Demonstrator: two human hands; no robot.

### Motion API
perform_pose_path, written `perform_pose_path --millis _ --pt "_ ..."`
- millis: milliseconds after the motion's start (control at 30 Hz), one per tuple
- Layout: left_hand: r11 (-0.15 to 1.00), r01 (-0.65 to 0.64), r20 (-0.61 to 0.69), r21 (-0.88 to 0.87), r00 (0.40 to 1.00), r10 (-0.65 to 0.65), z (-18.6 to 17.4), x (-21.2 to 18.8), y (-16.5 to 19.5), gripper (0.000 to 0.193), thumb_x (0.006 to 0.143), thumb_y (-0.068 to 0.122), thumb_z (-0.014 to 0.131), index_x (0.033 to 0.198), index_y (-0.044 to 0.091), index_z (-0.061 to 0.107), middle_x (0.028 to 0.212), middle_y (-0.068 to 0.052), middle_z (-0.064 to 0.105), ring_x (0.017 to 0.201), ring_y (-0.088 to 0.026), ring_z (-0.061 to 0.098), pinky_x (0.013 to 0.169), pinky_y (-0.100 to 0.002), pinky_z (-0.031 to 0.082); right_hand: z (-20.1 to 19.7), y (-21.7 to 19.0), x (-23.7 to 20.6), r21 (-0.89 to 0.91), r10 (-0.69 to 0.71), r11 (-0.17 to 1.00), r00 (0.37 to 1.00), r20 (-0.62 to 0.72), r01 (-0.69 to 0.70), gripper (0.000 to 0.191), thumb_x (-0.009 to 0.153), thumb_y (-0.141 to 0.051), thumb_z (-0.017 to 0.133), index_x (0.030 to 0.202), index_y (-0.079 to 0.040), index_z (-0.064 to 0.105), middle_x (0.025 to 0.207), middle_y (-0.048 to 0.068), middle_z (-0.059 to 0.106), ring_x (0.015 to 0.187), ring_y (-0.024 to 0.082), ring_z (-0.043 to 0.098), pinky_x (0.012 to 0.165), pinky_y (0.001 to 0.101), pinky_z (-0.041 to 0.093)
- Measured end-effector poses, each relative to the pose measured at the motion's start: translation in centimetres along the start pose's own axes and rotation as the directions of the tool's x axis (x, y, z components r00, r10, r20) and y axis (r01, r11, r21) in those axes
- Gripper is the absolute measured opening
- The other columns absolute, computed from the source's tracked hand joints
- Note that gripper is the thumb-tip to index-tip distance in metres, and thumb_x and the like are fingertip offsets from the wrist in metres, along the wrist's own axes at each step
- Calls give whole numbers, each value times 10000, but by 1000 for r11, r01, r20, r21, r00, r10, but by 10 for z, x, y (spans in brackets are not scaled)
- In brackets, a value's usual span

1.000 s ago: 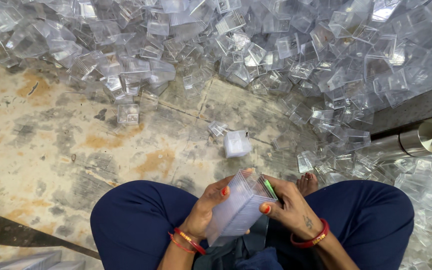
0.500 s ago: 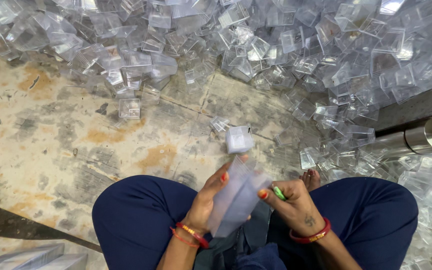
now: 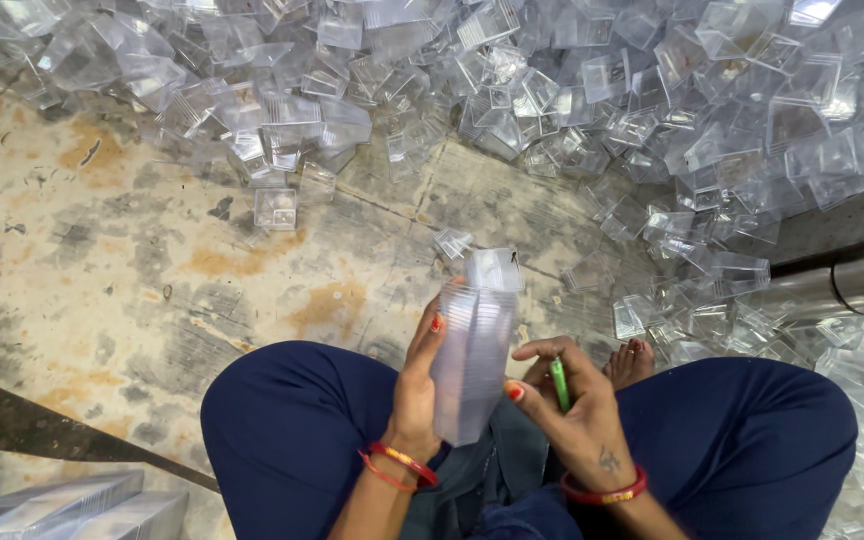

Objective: The person sits on the floor among a large pile of clear plastic cups, picks up cups one at a time, and trims the rim edge of each cup with a small green utility knife held in the right hand. Trimmed cups are stacked in the left hand and finished stacks are set aside on the floor.

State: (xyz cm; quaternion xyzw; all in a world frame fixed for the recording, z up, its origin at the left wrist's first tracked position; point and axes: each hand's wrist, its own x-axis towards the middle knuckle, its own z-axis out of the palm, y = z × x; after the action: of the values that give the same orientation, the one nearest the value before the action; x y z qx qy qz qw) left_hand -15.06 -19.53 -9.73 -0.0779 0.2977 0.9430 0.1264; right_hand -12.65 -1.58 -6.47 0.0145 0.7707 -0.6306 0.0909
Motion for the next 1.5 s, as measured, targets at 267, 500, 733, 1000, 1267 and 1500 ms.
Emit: perform_pose_path --millis 267,500,733,1000,1267,1500 --pt "764 -196 -24 614 963 267 36 -6 1 728 1057 547 276 1563 41 413 1595 -138 447 1500 -276 407 1208 -381 309 -1 -24 9 -71 -8 997 999 -45 4 924 790 -129 772 1579 -133 291 909 4 635 608 35 438 555 192 370" --pt "591 -194 75 783 972 221 84 -23 -8 783 1043 607 243 1591 63 372 1629 -178 391 1539 -312 347 1223 -388 247 -48 1 3 1 -50 999 999 -4 50 855 890 -290 701 1610 -107 277 1008 24 655 799 60 531 713 211 435" --pt "817 26 -25 576 1000 -15 130 -53 -24 1030 879 795 218 1683 169 69 1750 -129 135 1562 -340 199 1190 -518 285 -85 11 -7 17 -321 946 943 -93 323 889 1009 -663 533 1575 3 373 1549 149 488 1420 159 437 1157 269 312" --pt "662 -185 118 726 982 146 173 -68 -38 1061 957 842 216 1678 70 103 1750 -249 224 1582 -370 207 1277 -515 213 -108 -9 -25 488 -69 872 997 34 44 1234 733 -764 711 1603 -49 205 1386 229 527 1146 286 640 910 396 549" --pt "790 -159 124 592 987 106 191 -85 -56 1070 933 774 406 1671 71 82 1727 -233 205 1573 -353 198 1234 -508 299 -134 9 -53 704 97 710 989 -108 8 766 883 -407 653 1449 61 438 1203 212 648 1022 305 685 853 440 570" --pt "821 108 -15 561 993 -120 194 -111 -95 1055 813 212 767 1635 104 113 1433 -196 587 1321 -323 640 1046 -412 558 -137 10 -74 743 127 670 986 -112 -2 714 846 -367 663 1464 -91 435 1293 115 597 1147 252 603 955 398 502"
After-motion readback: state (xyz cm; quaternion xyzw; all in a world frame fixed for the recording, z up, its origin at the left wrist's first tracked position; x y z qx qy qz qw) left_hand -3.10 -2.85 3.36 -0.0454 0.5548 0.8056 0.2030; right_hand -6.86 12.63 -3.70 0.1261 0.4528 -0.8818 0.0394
